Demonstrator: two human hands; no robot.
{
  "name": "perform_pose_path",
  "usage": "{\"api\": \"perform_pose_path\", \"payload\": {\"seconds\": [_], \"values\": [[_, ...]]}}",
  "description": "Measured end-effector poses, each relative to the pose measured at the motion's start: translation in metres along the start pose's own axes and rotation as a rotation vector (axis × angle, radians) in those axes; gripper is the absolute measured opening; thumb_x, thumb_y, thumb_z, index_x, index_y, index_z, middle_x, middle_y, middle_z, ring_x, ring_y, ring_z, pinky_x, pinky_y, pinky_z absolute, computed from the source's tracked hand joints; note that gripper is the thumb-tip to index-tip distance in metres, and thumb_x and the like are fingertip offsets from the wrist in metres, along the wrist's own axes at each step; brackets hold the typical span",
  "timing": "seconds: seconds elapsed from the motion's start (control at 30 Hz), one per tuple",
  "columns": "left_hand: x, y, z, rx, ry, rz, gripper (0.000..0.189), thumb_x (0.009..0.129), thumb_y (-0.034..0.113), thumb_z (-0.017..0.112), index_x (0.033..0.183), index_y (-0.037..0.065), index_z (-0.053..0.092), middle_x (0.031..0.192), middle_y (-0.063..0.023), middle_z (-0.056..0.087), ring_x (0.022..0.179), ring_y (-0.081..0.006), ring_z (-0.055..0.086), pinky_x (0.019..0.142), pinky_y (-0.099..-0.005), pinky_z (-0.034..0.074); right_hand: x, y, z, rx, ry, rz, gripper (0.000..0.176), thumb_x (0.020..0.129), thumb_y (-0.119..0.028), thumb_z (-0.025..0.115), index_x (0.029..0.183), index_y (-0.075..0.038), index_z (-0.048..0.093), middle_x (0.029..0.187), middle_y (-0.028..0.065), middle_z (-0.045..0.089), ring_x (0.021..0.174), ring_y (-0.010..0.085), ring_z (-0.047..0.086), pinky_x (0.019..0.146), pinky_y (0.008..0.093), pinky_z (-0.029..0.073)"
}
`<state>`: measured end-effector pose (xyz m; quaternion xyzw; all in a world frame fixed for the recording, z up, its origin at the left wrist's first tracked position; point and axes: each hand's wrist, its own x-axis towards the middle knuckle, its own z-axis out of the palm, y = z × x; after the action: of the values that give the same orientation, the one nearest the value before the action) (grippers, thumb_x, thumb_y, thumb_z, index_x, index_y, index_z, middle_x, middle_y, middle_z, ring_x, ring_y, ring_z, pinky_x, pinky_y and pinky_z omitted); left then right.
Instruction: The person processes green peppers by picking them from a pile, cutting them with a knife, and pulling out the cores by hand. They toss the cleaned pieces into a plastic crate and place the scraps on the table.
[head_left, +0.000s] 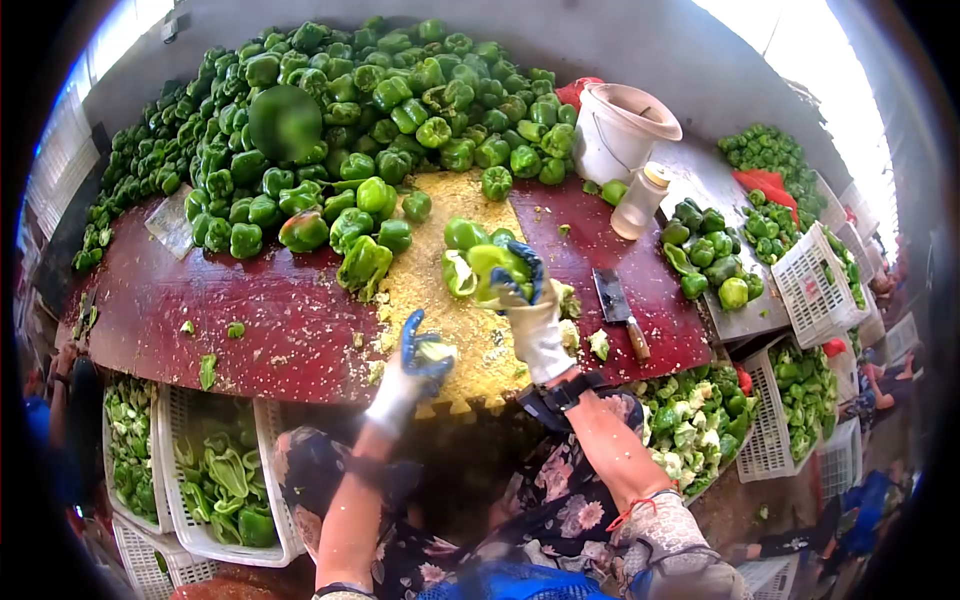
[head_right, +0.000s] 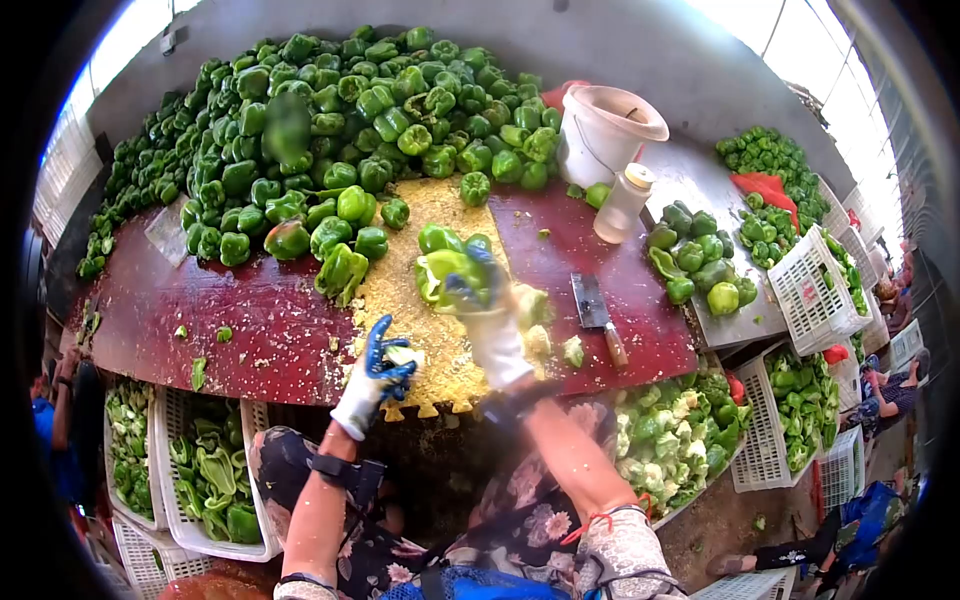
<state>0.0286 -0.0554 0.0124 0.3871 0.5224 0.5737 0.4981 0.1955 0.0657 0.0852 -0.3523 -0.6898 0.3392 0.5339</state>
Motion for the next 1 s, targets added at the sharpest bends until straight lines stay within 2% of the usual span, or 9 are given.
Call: {"api": "perform_pose_path", "payload": {"seconds": [0.03, 0.1, 0.23, 0.3, 0.4, 0.5, 0.67, 0.73, 1.0], "values": [[0.009, -0.024, -0.004, 0.269, 0.122, 0.169, 0.078, 0.085, 0.007, 0.076, 0.151, 0.014, 0.035, 0.12, -0.0113, 0.064, 0.09, -0.0168, 0.064, 0.073, -0.0274, 0.053, -0.006, -0.013, 0.008, 0.048, -0.022, -0.143, 0.053, 0.091, -0.006, 0.064, 0.142, -0.012, 0.048, 0.116, 0.0162, 0.065, 0.092, 0.0207, 0.07, 0.078, 0.0255, 0.061], [0.012, -0.033, -0.004, 0.626, 0.401, 0.32, 0.065, 0.084, 0.008, 0.078, 0.142, 0.011, 0.048, 0.122, -0.009, 0.063, 0.101, -0.0172, 0.062, 0.087, -0.0287, 0.052, -0.004, 0.039, 0.006, -0.907, -0.62, 0.043, 0.057, 0.092, -0.003, 0.062, 0.145, -0.011, 0.043, 0.121, 0.0177, 0.062, 0.099, 0.0239, 0.067, 0.083, 0.03, 0.061], [0.012, -0.006, -0.009, -0.025, 0.386, 0.059, 0.052, 0.087, 0.014, 0.076, 0.134, 0.011, 0.053, 0.108, -0.0034, 0.062, 0.074, -0.0099, 0.06, 0.063, -0.0231, 0.051, -0.007, 0.019, 0.016, -0.056, -0.318, 0.33, 0.065, 0.091, -0.009, 0.066, 0.148, -0.008, 0.036, 0.13, 0.0191, 0.058, 0.097, 0.0234, 0.067, 0.075, 0.0316, 0.061], [0.0, 0.012, 0.0, -0.373, 0.218, 0.076, 0.042, 0.093, 0.021, 0.069, 0.132, 0.01, 0.054, 0.107, -0.0045, 0.063, 0.072, -0.0104, 0.062, 0.06, -0.023, 0.052, -0.003, -0.053, 0.019, -0.06, -0.492, 0.572, 0.063, 0.089, -0.009, 0.068, 0.146, -0.009, 0.039, 0.132, 0.0195, 0.057, 0.095, 0.0247, 0.068, 0.071, 0.0298, 0.062], [0.008, -0.037, -0.021, -0.671, 0.121, 0.063, 0.036, 0.097, 0.024, 0.064, 0.128, 0.009, 0.057, 0.109, -0.0052, 0.067, 0.092, -0.0156, 0.067, 0.068, -0.0257, 0.056, -0.036, 0.001, 0.046, 0.067, -0.655, 0.087, 0.047, 0.097, -0.022, 0.058, 0.141, -0.01, 0.046, 0.139, 0.0191, 0.052, 0.098, 0.0191, 0.064, 0.076, 0.0283, 0.061], [-0.018, 0.003, -0.041, -0.844, 0.226, 0.024, 0.033, 0.097, 0.032, 0.064, 0.121, 0.01, 0.058, 0.098, -0.0035, 0.066, 0.079, -0.0147, 0.065, 0.067, -0.027, 0.056, -0.016, -0.003, 0.042, -0.169, -0.568, 0.176, 0.057, 0.098, -0.023, 0.057, 0.15, -0.01, 0.035, 0.144, 0.0186, 0.047, 0.11, 0.02, 0.06, 0.086, 0.0259, 0.058], [-0.066, 0.062, -0.134, -1.049, 0.294, 0.619, 0.069, 0.091, 0.042, 0.07, 0.14, -0.001, 0.046, 0.118, -0.0131, 0.064, 0.086, -0.0177, 0.064, 0.072, -0.0348, 0.056, 0.036, 0.046, 0.042, -0.479, -0.347, 0.404, 0.062, 0.093, -0.025, 0.066, 0.146, -0.004, 0.042, 0.14, 0.0208, 0.052, 0.126, 0.0319, 0.055, 0.107, 0.0405, 0.048], [-0.068, 0.06, -0.158, -1.049, 0.17, 0.614, 0.058, 0.098, 0.049, 0.056, 0.131, 0.001, 0.055, 0.116, -0.0204, 0.067, 0.083, -0.0151, 0.066, 0.066, -0.0237, 0.057, 0.051, 0.068, 0.05, -0.671, -0.469, 0.311, 0.055, 0.092, -0.027, 0.066, 0.138, -0.003, 0.048, 0.129, 0.0236, 0.059, 0.117, 0.0339, 0.061, 0.098, 0.0418, 0.051], [-0.021, 0.025, -0.056, -0.896, 0.337, 0.116, 0.036, 0.098, 0.035, 0.059, 0.12, 0.008, 0.063, 0.11, -0.0131, 0.067, 0.096, -0.0239, 0.065, 0.09, -0.0384, 0.055, 0.023, 0.064, 0.072, -0.715, -0.514, 0.109, 0.035, 0.09, -0.012, 0.063, 0.122, -0.001, 0.053, 0.109, 0.0224, 0.067, 0.1, 0.0372, 0.067, 0.085, 0.0467, 0.054]]}}
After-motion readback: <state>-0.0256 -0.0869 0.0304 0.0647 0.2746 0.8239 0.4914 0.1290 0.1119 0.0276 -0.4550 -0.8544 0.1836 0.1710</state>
